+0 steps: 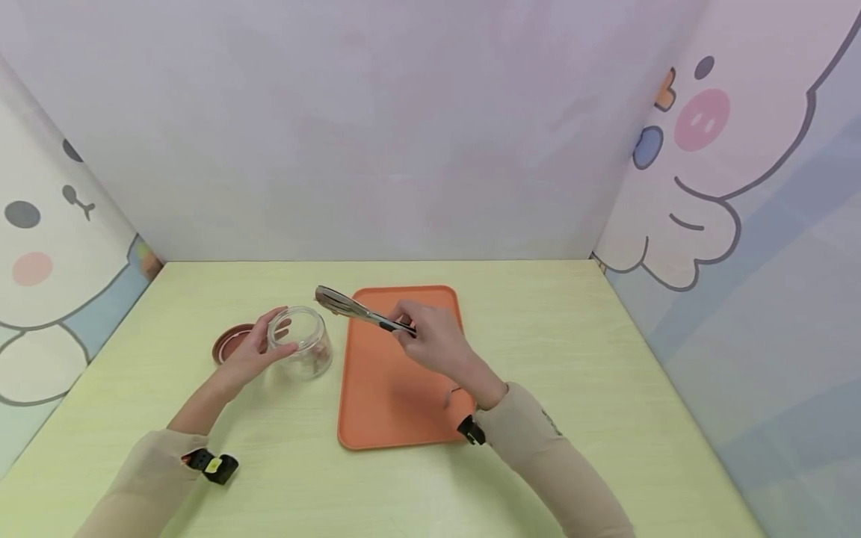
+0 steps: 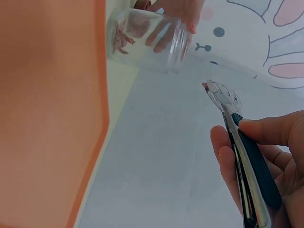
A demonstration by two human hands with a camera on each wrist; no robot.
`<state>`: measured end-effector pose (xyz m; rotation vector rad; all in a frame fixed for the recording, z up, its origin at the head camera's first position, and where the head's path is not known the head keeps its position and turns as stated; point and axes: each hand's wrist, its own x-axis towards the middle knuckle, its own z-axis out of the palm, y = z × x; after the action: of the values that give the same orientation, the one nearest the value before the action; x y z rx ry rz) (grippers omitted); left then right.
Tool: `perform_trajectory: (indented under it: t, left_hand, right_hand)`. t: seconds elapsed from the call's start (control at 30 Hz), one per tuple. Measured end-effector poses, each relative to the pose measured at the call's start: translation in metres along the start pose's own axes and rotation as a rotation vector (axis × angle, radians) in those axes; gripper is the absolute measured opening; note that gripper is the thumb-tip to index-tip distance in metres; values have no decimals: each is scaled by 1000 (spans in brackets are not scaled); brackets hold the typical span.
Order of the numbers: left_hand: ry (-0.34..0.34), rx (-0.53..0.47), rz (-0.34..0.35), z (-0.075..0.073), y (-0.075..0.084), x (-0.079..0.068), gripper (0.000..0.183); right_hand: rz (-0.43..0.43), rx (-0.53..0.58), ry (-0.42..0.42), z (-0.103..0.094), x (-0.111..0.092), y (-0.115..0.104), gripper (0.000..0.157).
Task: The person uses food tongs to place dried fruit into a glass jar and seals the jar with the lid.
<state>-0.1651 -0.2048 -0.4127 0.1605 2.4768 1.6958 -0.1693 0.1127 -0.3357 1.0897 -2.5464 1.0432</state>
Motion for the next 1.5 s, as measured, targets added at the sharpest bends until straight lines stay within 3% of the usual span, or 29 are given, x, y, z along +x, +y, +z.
perform_trajectory:
  t: [0.23,0.53,0.9,1.23,1.5]
  left_hand:
    - [3,-6,0,0,0,0,77]
    - [-4,-10,-8,-1,1,-1,77]
    - [-11,-1,-3,-1,1,-2,76]
    - [-3,-2,-10,0,1,-1,77]
    - [-2,-6,-1,0,0,0,77]
  right_hand:
    - [-8,17,-26,13,12,-6,11]
    - [-8,-44,-52,26,23,-14,11]
    - [-10,-27,-88,33,21,-13,14]
    - [58,18,-51,18,8,2,16]
    - [2,-59,-34,0,-10,26,21]
